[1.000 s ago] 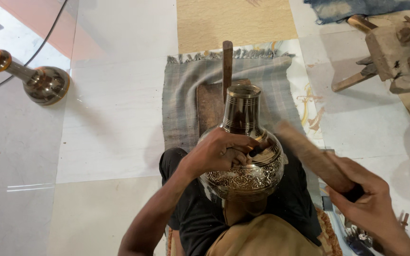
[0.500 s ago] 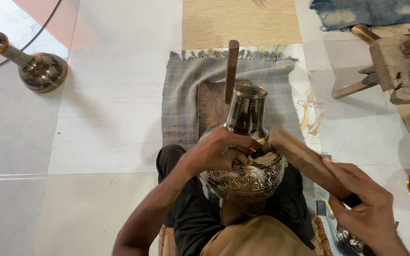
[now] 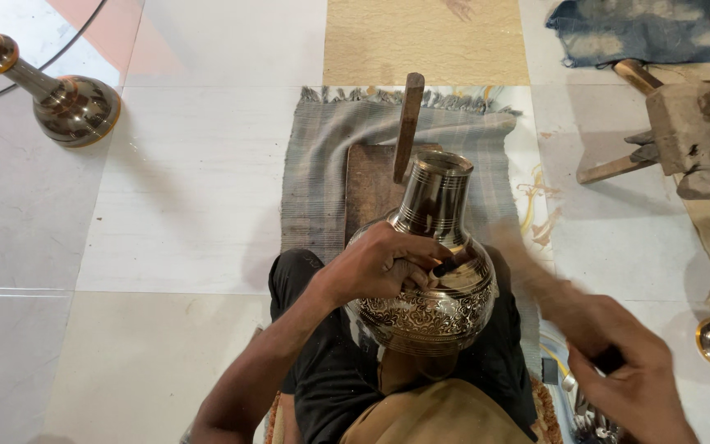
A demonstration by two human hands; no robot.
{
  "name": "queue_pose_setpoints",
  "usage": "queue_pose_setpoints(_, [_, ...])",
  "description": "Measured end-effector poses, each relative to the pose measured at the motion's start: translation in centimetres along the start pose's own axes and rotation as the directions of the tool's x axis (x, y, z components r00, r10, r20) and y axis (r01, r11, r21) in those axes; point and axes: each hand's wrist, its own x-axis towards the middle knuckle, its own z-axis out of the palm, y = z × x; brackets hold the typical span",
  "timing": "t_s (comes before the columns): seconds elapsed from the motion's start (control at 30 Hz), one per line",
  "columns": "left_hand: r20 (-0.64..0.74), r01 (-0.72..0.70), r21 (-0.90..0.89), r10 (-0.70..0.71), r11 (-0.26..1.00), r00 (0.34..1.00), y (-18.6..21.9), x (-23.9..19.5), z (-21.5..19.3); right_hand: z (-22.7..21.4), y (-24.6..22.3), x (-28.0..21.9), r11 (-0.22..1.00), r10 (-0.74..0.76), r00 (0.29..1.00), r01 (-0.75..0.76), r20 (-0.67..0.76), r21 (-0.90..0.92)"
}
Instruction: The person sits on the floor and uses a wooden mallet to strike a metal chisel placed against the neck of a brass vessel. They repeatedly tap the chisel to shape or smooth the metal, occasionally rotating the vessel to access different areas.
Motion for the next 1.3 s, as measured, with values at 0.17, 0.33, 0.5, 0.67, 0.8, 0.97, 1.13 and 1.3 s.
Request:
queue_pose_setpoints(0.17, [0.068, -0.071, -0.071, 0.076, 0.995, 0.995, -0.3, 0.3, -0.6, 0.2, -0.7, 0.0, 0.974, -0.209, 0.977, 0.212, 0.038, -0.079])
queue_pose_setpoints(0.33, [0.034, -0.006, -0.028, 0.007, 1.000, 0.999, 0.0, 0.2, -0.6, 0.3, -1.7, 0.1, 0.967, -0.041, 0.999, 0.048, 0.030, -0.250])
queue_pose_setpoints(0.5, [0.083, -0.066, -0.078, 0.072, 0.995, 0.994, -0.1, 0.3, -1.0, 0.5, -1.5, 0.0, 0.999, 0.036, 0.999, -0.036, -0.002, 0.027])
queue_pose_setpoints(0.67, [0.006, 0.049, -0.164, -0.048, 0.985, 0.999, 0.3, 0.1, -1.0, 0.6, 0.0, 0.1, 0.991, -0.131, 0.991, 0.130, -0.008, -0.043])
queue_pose_setpoints(0.8, [0.077, -0.042, -0.113, 0.051, 0.993, 0.996, -0.3, 0.0, -1.2, 0.0, 0.6, -0.1, 0.999, -0.045, 0.997, 0.046, 0.058, -0.012])
queue_pose_setpoints(0.97, [0.032, -0.051, -0.149, 0.056, 0.988, 0.998, -0.6, -0.3, -1.1, 0.6, -0.4, 0.3, 0.998, -0.062, 0.998, 0.063, -0.033, 0.020])
queue_pose_setpoints(1.13, [0.065, -0.087, -0.113, 0.095, 0.990, 0.993, -1.6, 0.0, -0.8, 1.4, -1.9, 0.5, 0.995, 0.007, 0.999, -0.011, -0.040, -0.098])
queue_pose_setpoints(1.3, [0.044, -0.030, -0.092, 0.034, 0.995, 0.998, -1.9, -0.5, -0.7, 1.0, -1.2, 1.1, 0.983, -0.166, 0.981, 0.173, 0.102, -0.069])
